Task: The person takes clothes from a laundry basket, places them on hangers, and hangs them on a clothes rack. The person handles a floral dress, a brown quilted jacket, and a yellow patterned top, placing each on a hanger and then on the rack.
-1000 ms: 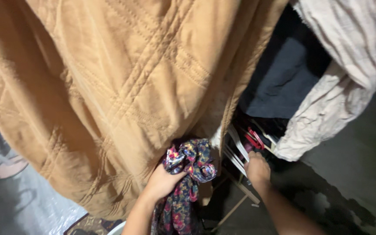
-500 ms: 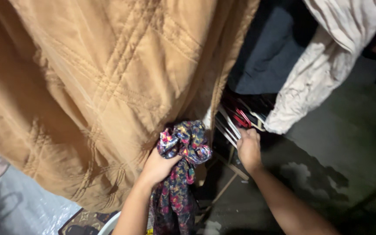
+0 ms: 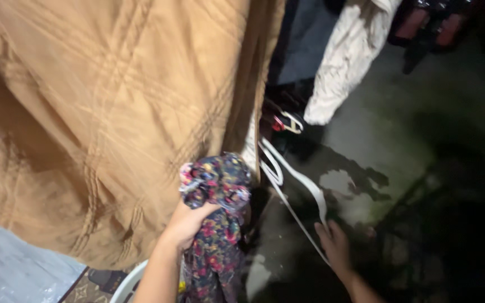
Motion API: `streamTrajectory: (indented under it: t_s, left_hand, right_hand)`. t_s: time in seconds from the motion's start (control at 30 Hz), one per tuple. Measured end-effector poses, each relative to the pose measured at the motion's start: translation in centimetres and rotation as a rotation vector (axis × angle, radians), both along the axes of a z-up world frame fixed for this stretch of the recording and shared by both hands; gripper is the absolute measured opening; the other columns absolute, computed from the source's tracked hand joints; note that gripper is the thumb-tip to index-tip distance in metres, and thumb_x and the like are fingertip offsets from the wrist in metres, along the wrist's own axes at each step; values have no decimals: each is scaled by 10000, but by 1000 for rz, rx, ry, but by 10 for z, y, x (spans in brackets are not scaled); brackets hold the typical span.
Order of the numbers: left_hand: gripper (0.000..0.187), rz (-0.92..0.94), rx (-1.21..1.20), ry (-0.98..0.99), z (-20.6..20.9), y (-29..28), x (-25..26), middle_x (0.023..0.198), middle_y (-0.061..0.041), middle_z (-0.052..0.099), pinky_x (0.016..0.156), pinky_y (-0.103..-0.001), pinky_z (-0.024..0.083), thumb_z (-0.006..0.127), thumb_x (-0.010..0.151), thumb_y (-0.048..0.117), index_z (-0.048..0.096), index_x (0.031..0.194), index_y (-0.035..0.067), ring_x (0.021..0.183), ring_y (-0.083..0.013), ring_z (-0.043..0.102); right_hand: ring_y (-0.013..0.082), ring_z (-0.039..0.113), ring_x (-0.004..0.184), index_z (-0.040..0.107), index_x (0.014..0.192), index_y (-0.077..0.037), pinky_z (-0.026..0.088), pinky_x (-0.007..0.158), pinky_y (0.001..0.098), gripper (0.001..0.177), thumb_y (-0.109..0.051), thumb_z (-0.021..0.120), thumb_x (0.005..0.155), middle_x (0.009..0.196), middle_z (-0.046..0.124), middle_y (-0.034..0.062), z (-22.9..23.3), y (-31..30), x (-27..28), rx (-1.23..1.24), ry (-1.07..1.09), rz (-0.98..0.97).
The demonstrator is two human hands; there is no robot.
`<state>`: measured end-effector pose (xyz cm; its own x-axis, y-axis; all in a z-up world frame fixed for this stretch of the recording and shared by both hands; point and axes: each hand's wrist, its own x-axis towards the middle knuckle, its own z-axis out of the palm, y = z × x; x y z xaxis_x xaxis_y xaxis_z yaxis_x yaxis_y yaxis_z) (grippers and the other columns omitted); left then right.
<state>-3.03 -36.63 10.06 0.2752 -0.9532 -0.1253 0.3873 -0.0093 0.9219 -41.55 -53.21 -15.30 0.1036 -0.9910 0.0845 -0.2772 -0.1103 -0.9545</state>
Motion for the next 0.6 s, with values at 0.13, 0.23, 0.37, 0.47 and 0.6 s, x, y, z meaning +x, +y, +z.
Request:
streamTrajectory:
  t_s: [0.13,0.23,0.37,0.47,0.6]
  left_hand:
    - [422,-9,14,134,-35,31,20,1072,-111,744,803,-414,592,688,801,16,664,1222,12,909,-252,719]
    - [438,59,17,119,-64,65,39,1065,-101,752,802,-406,586,659,788,5,668,1226,-1,912,-241,722]
    - [383,155,9,288,-91,126,74,1006,-131,749,782,-452,597,632,797,38,666,1177,6,848,-276,732]
    - [333,229,2,428,-96,173,100,943,-161,747,755,-471,604,601,807,71,671,1124,-4,786,-304,739]
    - [296,345,-34,421,-89,229,120,938,-158,748,763,-450,601,595,845,82,672,1109,-27,796,-288,737]
  right_hand:
    - [201,467,603,647,868,46,414,608,361,488,-423,719,981,692,446,93,-2,44,-43,253,165,-14]
    - [173,510,591,731,909,-8,449,615,356,452,-457,705,951,644,548,84,1,88,-73,212,192,1]
    - [238,491,548,828,945,-129,438,619,391,399,-495,670,965,627,559,120,13,130,-107,70,817,3]
    - [211,547,565,826,1020,-207,464,615,414,277,-426,671,951,648,602,102,13,148,-123,278,862,202]
    - [172,611,572,838,1035,-237,501,603,444,210,-358,716,913,639,641,76,-5,174,-121,117,757,421]
